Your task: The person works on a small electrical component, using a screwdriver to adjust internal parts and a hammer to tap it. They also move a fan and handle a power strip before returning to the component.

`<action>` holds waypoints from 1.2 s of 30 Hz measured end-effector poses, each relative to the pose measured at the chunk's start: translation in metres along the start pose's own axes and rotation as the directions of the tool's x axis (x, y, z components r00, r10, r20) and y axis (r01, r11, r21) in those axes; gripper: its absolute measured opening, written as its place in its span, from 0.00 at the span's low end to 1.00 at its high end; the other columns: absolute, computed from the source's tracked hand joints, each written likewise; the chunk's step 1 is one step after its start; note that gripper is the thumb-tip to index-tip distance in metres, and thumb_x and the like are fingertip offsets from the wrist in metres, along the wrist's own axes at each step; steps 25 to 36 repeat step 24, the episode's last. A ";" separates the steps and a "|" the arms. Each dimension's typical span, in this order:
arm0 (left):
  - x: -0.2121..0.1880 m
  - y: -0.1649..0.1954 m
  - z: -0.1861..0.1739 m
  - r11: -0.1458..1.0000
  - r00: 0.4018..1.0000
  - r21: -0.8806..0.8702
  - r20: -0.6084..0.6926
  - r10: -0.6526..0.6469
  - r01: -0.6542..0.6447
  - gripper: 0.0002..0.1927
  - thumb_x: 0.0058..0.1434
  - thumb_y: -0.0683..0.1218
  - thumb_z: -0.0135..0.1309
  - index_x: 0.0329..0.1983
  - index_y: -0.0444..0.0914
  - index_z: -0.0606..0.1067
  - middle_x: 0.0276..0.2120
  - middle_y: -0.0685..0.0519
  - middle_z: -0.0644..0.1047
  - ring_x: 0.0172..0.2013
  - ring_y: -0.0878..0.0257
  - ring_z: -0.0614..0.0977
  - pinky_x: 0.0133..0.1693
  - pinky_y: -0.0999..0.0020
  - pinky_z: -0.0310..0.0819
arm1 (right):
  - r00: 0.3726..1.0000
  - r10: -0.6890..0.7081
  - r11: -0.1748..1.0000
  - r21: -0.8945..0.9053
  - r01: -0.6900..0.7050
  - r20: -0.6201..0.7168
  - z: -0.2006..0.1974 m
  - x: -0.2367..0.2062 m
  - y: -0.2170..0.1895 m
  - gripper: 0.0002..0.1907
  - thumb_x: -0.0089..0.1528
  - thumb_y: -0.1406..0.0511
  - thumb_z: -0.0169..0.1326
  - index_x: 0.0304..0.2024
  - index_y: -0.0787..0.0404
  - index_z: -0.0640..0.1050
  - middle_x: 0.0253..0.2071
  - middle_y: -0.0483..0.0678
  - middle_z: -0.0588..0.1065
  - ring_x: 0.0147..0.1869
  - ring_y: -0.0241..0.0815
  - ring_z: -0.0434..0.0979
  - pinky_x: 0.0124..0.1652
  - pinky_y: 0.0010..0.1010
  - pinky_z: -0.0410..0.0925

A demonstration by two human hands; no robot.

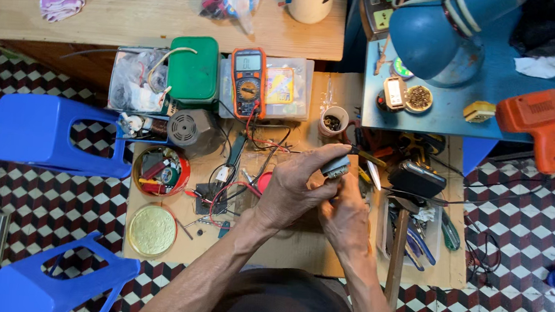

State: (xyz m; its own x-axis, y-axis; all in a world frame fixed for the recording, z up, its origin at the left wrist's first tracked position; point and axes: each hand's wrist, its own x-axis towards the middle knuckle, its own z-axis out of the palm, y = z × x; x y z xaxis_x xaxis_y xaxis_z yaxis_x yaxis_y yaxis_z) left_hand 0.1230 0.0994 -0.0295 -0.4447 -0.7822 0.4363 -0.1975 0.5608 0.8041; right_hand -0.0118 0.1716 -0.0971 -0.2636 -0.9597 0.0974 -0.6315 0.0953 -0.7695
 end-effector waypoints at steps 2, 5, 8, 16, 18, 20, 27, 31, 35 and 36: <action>0.002 0.006 0.006 0.999 0.998 -0.009 0.048 -0.042 0.042 0.31 0.59 0.40 0.64 0.66 0.43 0.70 0.50 0.49 0.81 0.50 0.58 0.86 0.52 0.66 0.83 | 0.999 0.040 0.997 -0.065 -0.042 -0.032 -0.003 0.003 -0.001 0.25 0.59 0.72 0.58 0.59 0.67 0.70 0.40 0.62 0.79 0.44 0.57 0.82 0.39 0.41 0.76; 0.002 0.008 0.010 1.000 0.999 -0.021 0.048 -0.008 0.009 0.31 0.61 0.41 0.63 0.67 0.42 0.68 0.54 0.47 0.80 0.54 0.56 0.84 0.54 0.65 0.82 | 0.995 -0.074 0.994 -0.087 0.068 -0.068 -0.006 0.003 0.007 0.23 0.61 0.72 0.58 0.59 0.67 0.71 0.45 0.63 0.78 0.48 0.61 0.81 0.41 0.42 0.75; -0.001 0.010 0.014 0.999 0.999 -0.043 0.050 -0.007 0.009 0.30 0.62 0.43 0.65 0.67 0.43 0.69 0.55 0.46 0.80 0.54 0.56 0.84 0.54 0.65 0.82 | 0.984 -0.164 0.985 -0.067 0.159 -0.076 -0.006 -0.002 0.014 0.18 0.61 0.71 0.59 0.54 0.65 0.75 0.46 0.62 0.79 0.48 0.58 0.83 0.43 0.41 0.76; 0.004 0.019 0.008 0.992 0.992 -0.092 0.107 -0.073 0.083 0.29 0.63 0.45 0.64 0.66 0.43 0.69 0.53 0.48 0.81 0.53 0.59 0.85 0.52 0.67 0.83 | 0.954 -0.275 0.954 -0.161 0.254 -0.121 0.004 0.000 0.021 0.22 0.62 0.70 0.58 0.57 0.70 0.72 0.50 0.62 0.77 0.53 0.58 0.81 0.47 0.40 0.75; 0.003 0.018 0.002 0.997 0.996 -0.071 0.085 0.023 -0.017 0.29 0.63 0.45 0.65 0.66 0.43 0.69 0.54 0.48 0.81 0.53 0.58 0.85 0.53 0.66 0.82 | 0.936 -0.352 0.876 -0.363 0.317 -0.032 0.007 0.000 0.027 0.20 0.63 0.69 0.59 0.55 0.71 0.73 0.49 0.62 0.77 0.53 0.58 0.80 0.47 0.41 0.74; 0.001 0.015 0.005 0.999 0.994 -0.047 0.106 -0.011 0.016 0.29 0.62 0.44 0.65 0.66 0.42 0.70 0.53 0.47 0.81 0.52 0.58 0.85 0.51 0.66 0.82 | 0.942 -0.331 0.830 -0.457 0.319 0.057 0.019 0.001 0.030 0.22 0.58 0.70 0.58 0.55 0.66 0.75 0.50 0.60 0.78 0.53 0.57 0.80 0.45 0.41 0.73; -0.002 0.003 0.007 0.999 0.996 -0.042 0.088 0.006 -0.002 0.29 0.62 0.43 0.65 0.66 0.43 0.70 0.54 0.47 0.81 0.52 0.58 0.86 0.53 0.66 0.82 | 0.954 -0.299 0.938 -0.183 0.294 0.000 0.024 -0.002 0.034 0.19 0.62 0.70 0.57 0.56 0.61 0.76 0.52 0.57 0.78 0.57 0.54 0.79 0.51 0.39 0.74; -0.002 0.003 0.007 0.999 0.996 -0.042 0.088 0.006 -0.002 0.29 0.62 0.43 0.65 0.66 0.43 0.70 0.54 0.47 0.81 0.52 0.58 0.86 0.53 0.66 0.82 | 0.954 -0.299 0.938 -0.183 0.294 0.000 0.024 -0.002 0.034 0.19 0.62 0.70 0.57 0.56 0.61 0.76 0.52 0.57 0.78 0.57 0.54 0.79 0.51 0.39 0.74; -0.002 0.003 0.007 0.999 0.996 -0.042 0.088 0.006 -0.002 0.29 0.62 0.43 0.65 0.66 0.43 0.70 0.54 0.47 0.81 0.52 0.58 0.86 0.53 0.66 0.82 | 0.954 -0.299 0.938 -0.183 0.294 0.000 0.024 -0.002 0.034 0.19 0.62 0.70 0.57 0.56 0.61 0.76 0.52 0.57 0.78 0.57 0.54 0.79 0.51 0.39 0.74; -0.002 0.003 0.007 0.999 0.996 -0.042 0.088 0.006 -0.002 0.29 0.62 0.43 0.65 0.66 0.43 0.70 0.54 0.47 0.81 0.52 0.58 0.86 0.53 0.66 0.82 | 0.954 -0.299 0.938 -0.183 0.294 0.000 0.024 -0.002 0.034 0.19 0.62 0.70 0.57 0.56 0.61 0.76 0.52 0.57 0.78 0.57 0.54 0.79 0.51 0.39 0.74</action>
